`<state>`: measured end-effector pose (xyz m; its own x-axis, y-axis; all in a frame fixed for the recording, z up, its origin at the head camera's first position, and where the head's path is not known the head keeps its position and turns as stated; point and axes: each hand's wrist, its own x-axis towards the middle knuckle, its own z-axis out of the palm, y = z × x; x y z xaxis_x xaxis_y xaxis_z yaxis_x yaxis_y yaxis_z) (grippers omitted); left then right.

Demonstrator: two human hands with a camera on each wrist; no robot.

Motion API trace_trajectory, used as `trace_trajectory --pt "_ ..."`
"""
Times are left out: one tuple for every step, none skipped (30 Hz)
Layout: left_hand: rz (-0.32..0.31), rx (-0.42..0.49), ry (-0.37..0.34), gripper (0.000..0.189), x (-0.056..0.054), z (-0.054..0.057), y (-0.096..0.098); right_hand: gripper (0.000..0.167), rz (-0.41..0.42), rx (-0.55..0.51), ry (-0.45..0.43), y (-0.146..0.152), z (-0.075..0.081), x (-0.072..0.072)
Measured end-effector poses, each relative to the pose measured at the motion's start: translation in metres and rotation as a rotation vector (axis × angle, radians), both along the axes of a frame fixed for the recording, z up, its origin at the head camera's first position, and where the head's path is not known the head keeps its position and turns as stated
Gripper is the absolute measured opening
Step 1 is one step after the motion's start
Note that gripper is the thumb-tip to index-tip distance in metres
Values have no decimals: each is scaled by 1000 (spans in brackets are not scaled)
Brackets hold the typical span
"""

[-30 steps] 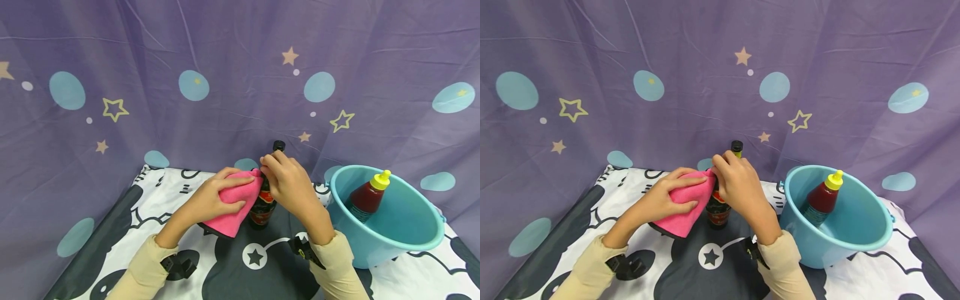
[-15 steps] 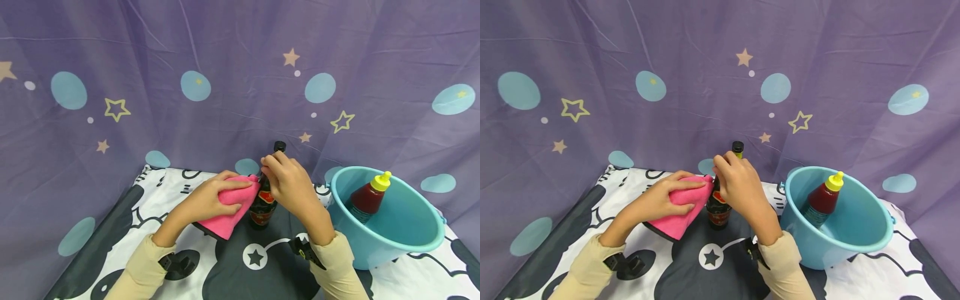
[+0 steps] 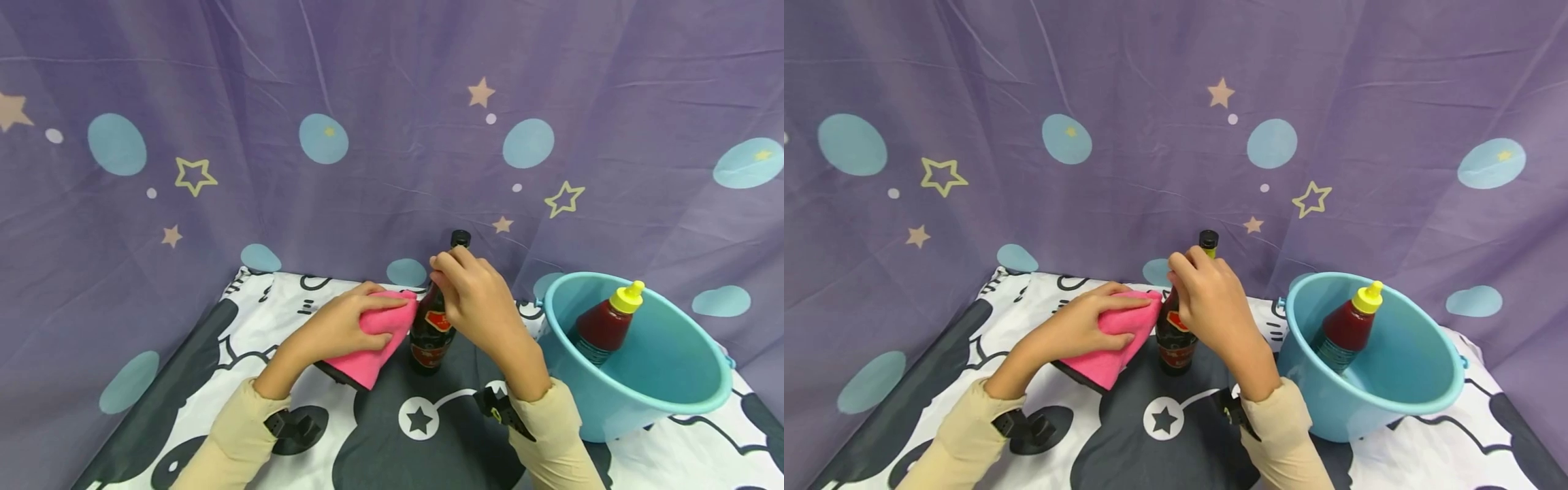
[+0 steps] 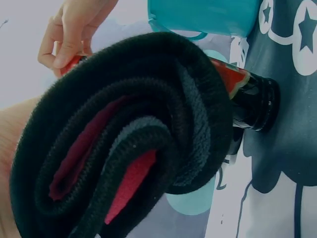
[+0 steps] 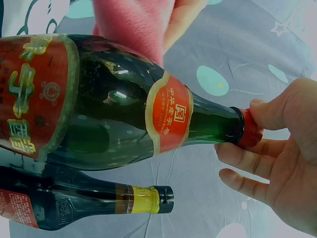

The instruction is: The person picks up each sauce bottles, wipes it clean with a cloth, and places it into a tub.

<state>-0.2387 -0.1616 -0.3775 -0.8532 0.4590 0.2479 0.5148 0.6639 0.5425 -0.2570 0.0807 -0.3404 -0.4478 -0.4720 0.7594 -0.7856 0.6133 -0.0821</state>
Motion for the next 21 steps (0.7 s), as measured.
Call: trace_trajectory --pt "5 -4 1 58 -1 -1 0 13 -1 0 0 0 0 0" --pt "10 -7 0 58 -2 -2 0 13 -2 1 -2 0 0 0" --pt "14 -7 -4 58 -2 -3 1 13 -3 2 -4 0 1 0" --pt "17 -6 -6 58 -2 -4 1 13 -3 3 -6 0 1 0" --pt "20 -5 -9 58 -3 -4 1 13 -4 5 -7 0 1 0" --pt "22 -4 -12 58 -3 -5 1 13 -4 6 -8 0 1 1" --pt "25 -4 -13 58 -3 -5 1 14 -5 6 -7 0 1 1" --pt "26 -7 -14 58 -4 -5 1 14 -5 6 -6 0 1 1" --pt "27 -7 -15 59 -4 -5 1 14 -6 6 -3 0 1 0" --pt "28 -8 -16 58 -4 -5 2 14 -6 5 -1 0 1 0" --pt "28 -9 -16 58 -4 -4 2 14 -5 3 1 0 2 0" --pt "29 -10 -15 58 -4 -4 2 14 -6 2 2 0 2 0" --pt "31 -10 -15 58 -4 -4 2 14 -5 1 2 0 1 0" --pt "32 -10 -15 58 -3 -4 2 14 -6 1 2 0 1 0" --pt "34 -10 -15 58 -3 -5 2 14 -5 1 1 0 1 0" --pt "37 -9 -16 59 -3 -5 3 14 -5 1 0 0 1 0" --pt "39 -7 -19 59 -3 -5 3 14 -4 2 1 0 1 0" --pt "42 -7 -20 59 -3 -6 3 14 -6 2 0 0 0 0" --pt "44 -6 -21 60 -3 -6 3 14 -5 3 1 0 0 0" --pt "45 -6 -19 60 -3 -7 3 14 -6 3 2 0 0 0" --pt "45 -6 -15 60 -3 -7 4 14 -7 3 5 0 0 0"
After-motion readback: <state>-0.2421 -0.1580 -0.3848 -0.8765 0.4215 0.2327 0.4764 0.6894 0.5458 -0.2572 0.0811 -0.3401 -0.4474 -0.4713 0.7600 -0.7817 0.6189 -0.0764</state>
